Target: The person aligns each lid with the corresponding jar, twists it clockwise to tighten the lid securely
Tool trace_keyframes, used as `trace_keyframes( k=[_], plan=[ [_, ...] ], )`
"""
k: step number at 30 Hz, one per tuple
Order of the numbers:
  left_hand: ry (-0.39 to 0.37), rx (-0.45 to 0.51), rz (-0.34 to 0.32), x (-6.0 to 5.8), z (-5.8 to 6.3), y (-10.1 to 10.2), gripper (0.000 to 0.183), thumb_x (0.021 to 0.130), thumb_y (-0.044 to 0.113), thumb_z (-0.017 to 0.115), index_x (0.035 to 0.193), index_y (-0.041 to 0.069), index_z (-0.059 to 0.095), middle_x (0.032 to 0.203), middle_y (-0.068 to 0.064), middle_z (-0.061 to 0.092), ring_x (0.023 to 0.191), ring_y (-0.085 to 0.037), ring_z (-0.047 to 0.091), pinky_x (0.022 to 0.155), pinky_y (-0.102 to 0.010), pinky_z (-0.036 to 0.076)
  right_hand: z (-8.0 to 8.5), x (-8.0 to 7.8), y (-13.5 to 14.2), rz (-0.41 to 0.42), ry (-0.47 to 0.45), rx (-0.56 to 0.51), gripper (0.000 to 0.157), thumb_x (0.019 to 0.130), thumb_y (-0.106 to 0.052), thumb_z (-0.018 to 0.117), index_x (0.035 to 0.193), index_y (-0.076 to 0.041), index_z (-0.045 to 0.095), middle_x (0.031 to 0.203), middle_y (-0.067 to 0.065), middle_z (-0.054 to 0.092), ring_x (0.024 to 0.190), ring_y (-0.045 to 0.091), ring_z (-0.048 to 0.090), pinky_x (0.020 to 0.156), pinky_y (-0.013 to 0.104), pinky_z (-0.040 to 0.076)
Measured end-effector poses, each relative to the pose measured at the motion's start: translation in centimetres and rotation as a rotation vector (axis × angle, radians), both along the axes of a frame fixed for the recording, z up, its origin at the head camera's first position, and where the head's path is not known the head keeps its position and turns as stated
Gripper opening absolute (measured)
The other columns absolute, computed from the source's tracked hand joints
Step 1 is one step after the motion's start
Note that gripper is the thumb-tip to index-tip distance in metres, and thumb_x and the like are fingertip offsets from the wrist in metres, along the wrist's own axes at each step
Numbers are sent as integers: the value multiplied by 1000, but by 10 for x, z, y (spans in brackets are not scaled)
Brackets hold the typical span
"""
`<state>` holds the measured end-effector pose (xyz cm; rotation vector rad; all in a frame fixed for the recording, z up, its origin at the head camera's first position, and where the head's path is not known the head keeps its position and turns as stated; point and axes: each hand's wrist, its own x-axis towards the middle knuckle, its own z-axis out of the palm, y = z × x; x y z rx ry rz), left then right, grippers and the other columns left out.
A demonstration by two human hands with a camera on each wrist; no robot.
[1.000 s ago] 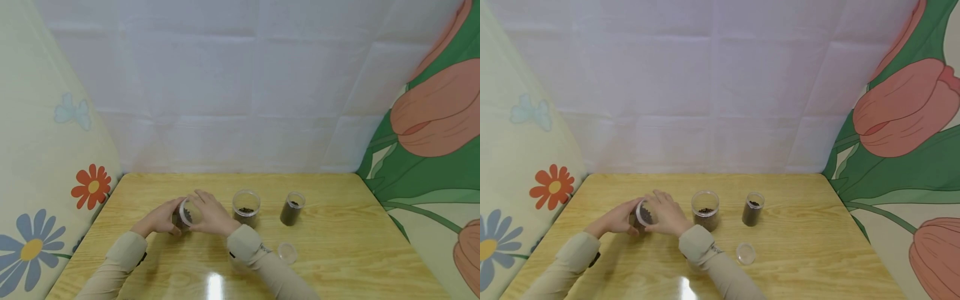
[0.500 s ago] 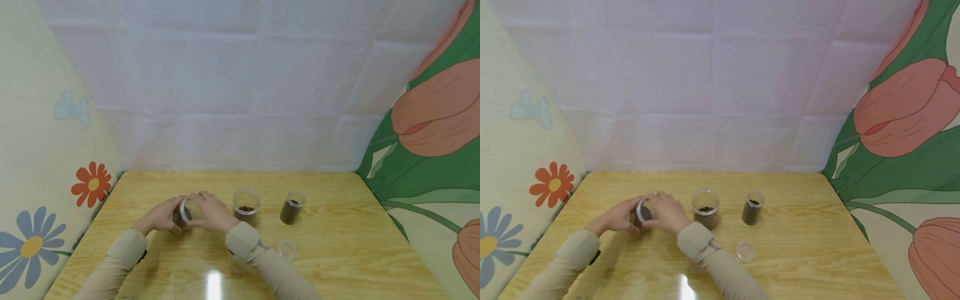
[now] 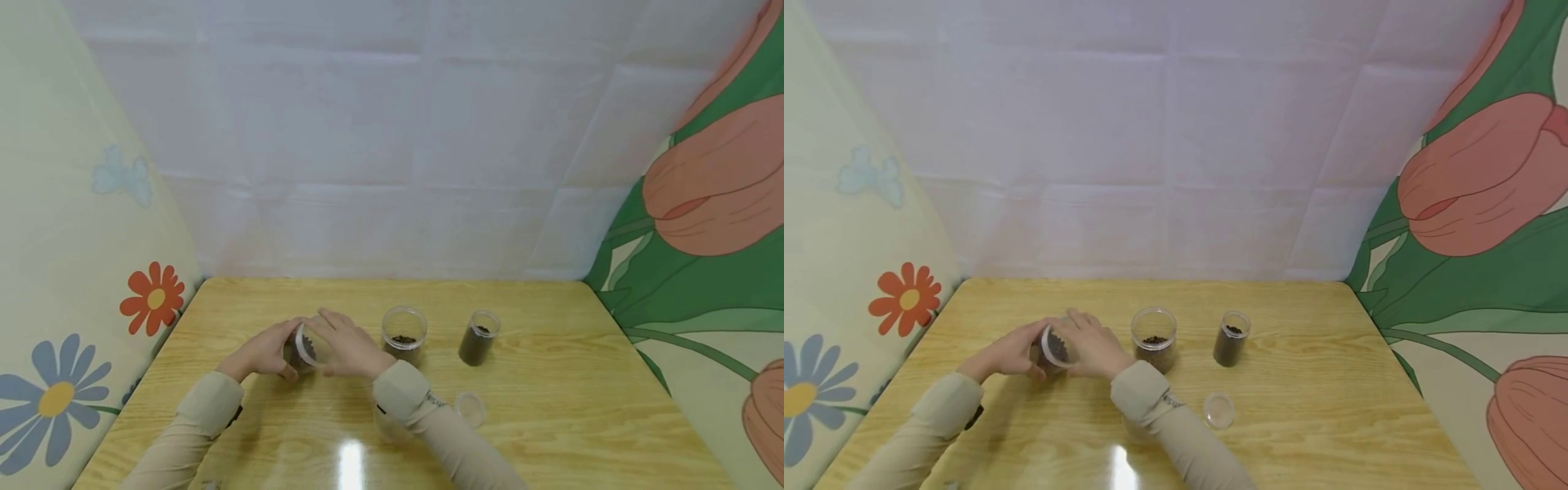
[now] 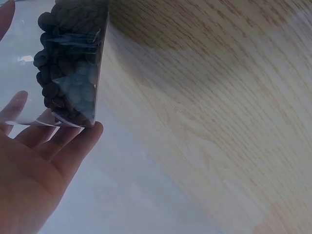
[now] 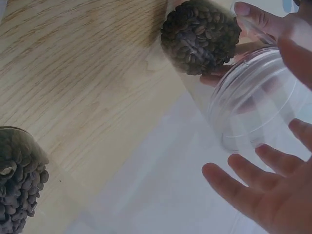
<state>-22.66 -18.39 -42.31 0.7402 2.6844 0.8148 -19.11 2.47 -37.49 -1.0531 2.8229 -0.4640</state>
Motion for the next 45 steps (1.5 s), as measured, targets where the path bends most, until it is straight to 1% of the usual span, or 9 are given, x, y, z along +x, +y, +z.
trace_keyframes(
  k=[4, 12, 14, 17, 21, 26, 32, 39, 45],
  plan=[
    [-5, 6, -2, 0, 0, 0, 98, 54, 15, 87, 137, 11, 36, 121, -13, 51, 108, -31, 49, 90, -54, 37, -1, -1, -1, -25, -7, 0, 83, 78, -28, 73, 145, -22, 25, 147, 11, 24, 130, 29, 30, 98, 42, 36],
    [-7, 24, -7, 0, -1, -1, 100, 53, 13, 86, 138, 9, 34, 125, -14, 49, 110, -31, 48, 90, -55, 37, -5, 1, -7, -208, -20, -2, 84, 76, -58, 61, 143, -17, 30, 135, 13, 43, 114, 29, 49, 84, 43, 46],
    [-9, 26, -11, 0, -2, -1, 99, 54, 13, 86, 138, 8, 34, 124, -14, 50, 108, -30, 48, 89, -54, 37, -5, 2, -7, -233, -22, 0, 87, 76, -62, 58, 144, -16, 29, 135, 14, 43, 115, 31, 48, 85, 44, 45],
    [-8, 28, -8, 0, -2, -1, 100, 53, 14, 86, 138, 8, 34, 124, -14, 50, 108, -30, 49, 89, -54, 38, -3, 2, -6, -207, -17, -8, 87, 75, -58, 62, 144, -16, 29, 141, 13, 35, 124, 31, 39, 91, 45, 42],
    [-2, 30, -10, -1, -3, -2, 100, 53, 13, 87, 138, 11, 34, 123, -14, 51, 107, -30, 49, 89, -54, 38, -2, 0, -2, -81, 13, -23, 86, 74, -42, 73, 144, -19, 28, 147, 10, 23, 132, 27, 26, 97, 44, 36],
    [1, 14, -3, -1, -2, -2, 97, 52, 15, 87, 136, 15, 37, 119, -12, 51, 106, -30, 50, 88, -54, 39, -1, -3, 0, 17, 43, -16, 83, 77, -29, 74, 144, -23, 27, 147, 11, 23, 132, 26, 26, 99, 42, 35],
    [1, 18, -20, -2, -3, -1, 101, 53, 15, 87, 139, 12, 34, 124, -13, 49, 110, -31, 48, 90, -54, 37, 2, -2, -3, -79, 9, 13, 81, 77, -40, 71, 143, -18, 30, 142, 13, 33, 125, 29, 38, 92, 45, 40],
    [13, 4, -27, -2, -3, 0, 98, 54, 15, 86, 137, 8, 35, 120, -12, 52, 105, -28, 50, 87, -52, 40, -1, 0, -7, -236, 12, 10, 86, 78, -63, 54, 141, -8, 34, 125, 16, 52, 106, 30, 53, 80, 39, 48],
    [13, 9, -22, -2, -3, 0, 100, 54, 14, 86, 138, 8, 34, 122, -14, 51, 106, -30, 49, 87, -53, 39, 1, 0, -3, -139, -29, -28, 82, 78, -47, 67, 143, -15, 30, 144, 13, 29, 128, 31, 33, 95, 44, 38]
  ],
)
